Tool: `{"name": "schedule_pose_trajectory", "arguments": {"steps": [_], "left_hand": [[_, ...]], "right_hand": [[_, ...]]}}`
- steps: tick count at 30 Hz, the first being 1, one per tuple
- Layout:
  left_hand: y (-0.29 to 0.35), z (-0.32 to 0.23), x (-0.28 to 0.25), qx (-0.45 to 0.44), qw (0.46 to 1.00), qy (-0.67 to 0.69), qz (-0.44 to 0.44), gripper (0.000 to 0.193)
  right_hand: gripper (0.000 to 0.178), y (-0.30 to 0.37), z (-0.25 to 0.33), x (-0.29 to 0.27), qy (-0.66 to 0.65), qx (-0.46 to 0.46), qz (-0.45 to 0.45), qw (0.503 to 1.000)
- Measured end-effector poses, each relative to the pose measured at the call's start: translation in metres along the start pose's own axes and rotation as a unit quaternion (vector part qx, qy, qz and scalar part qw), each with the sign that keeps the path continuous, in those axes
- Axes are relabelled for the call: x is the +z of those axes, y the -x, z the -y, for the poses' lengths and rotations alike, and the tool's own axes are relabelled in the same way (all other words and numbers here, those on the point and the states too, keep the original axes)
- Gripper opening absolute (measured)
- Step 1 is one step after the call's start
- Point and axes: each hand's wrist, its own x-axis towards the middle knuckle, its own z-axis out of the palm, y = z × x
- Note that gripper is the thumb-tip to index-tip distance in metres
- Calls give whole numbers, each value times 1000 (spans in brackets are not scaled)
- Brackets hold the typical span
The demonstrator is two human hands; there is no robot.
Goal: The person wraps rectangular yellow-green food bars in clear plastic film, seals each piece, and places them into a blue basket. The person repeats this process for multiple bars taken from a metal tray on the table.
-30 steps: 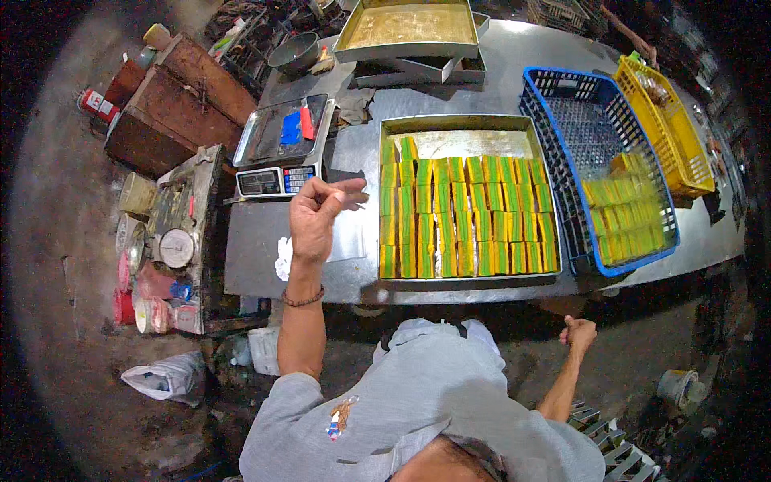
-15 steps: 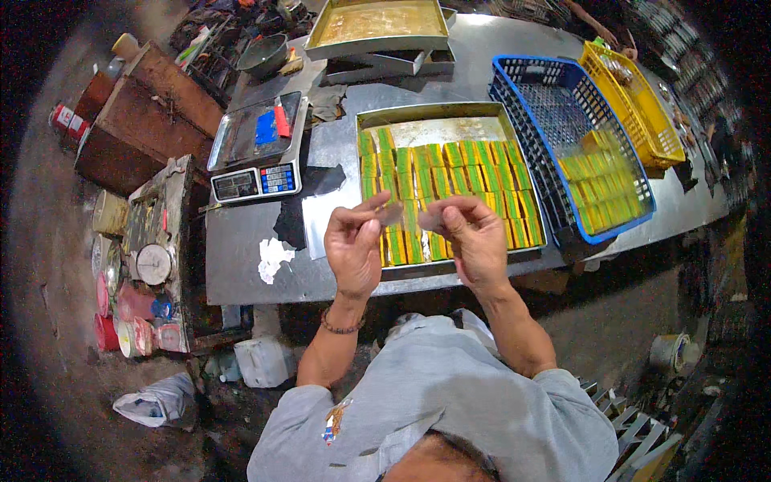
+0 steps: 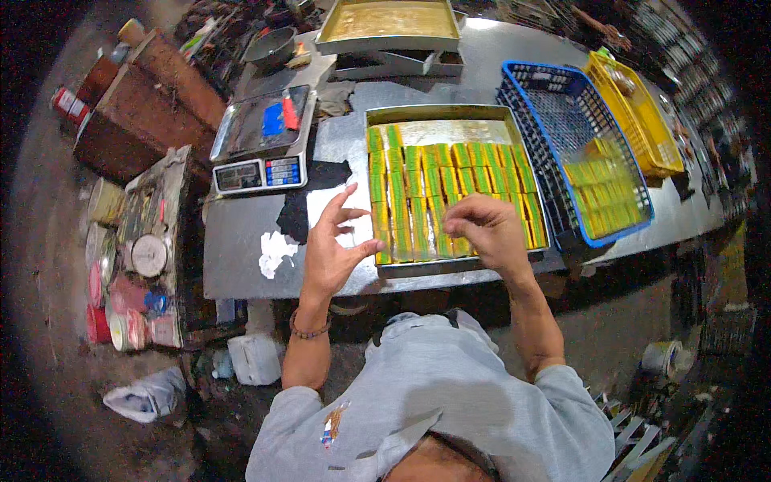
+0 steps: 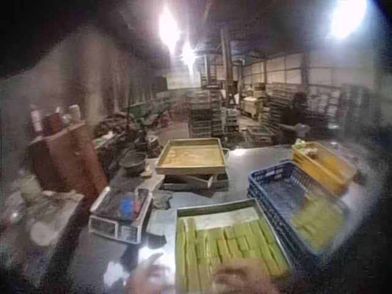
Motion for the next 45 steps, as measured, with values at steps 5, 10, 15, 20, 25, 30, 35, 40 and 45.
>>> {"name": "schedule_pose_trajectory", "arguments": {"steps": [5,10,15,20,25,30,35,40,45], "left_hand": [[-10,-4,20,69,971,-17,227,44],[6,16,49,-58,987,95,114,16],[14,21,50,-78,985,70,139,12],[20,20,60,-52,992,76,88,13],[20,24,74,-2,1000,24,-11,9],[13,14,93,60,997,-36,-39,11],[7,-3,122,38,998,-54,-21,15],[1,-21,153,34,995,-97,5,17],[11,-28,161,63,984,-162,-34,16]], "right_hand": [[10,8,-2,14,178,-96,135,970],[19,22,9,19,210,-83,41,973],[25,32,-3,22,242,-85,7,967],[18,40,-15,26,278,-93,-19,956],[18,36,-29,24,336,-210,-62,916],[7,35,-52,9,272,-107,21,956],[35,23,-58,-37,110,99,247,958],[37,13,-84,-61,7,18,330,944],[37,-3,-96,-70,143,3,455,879]]}}
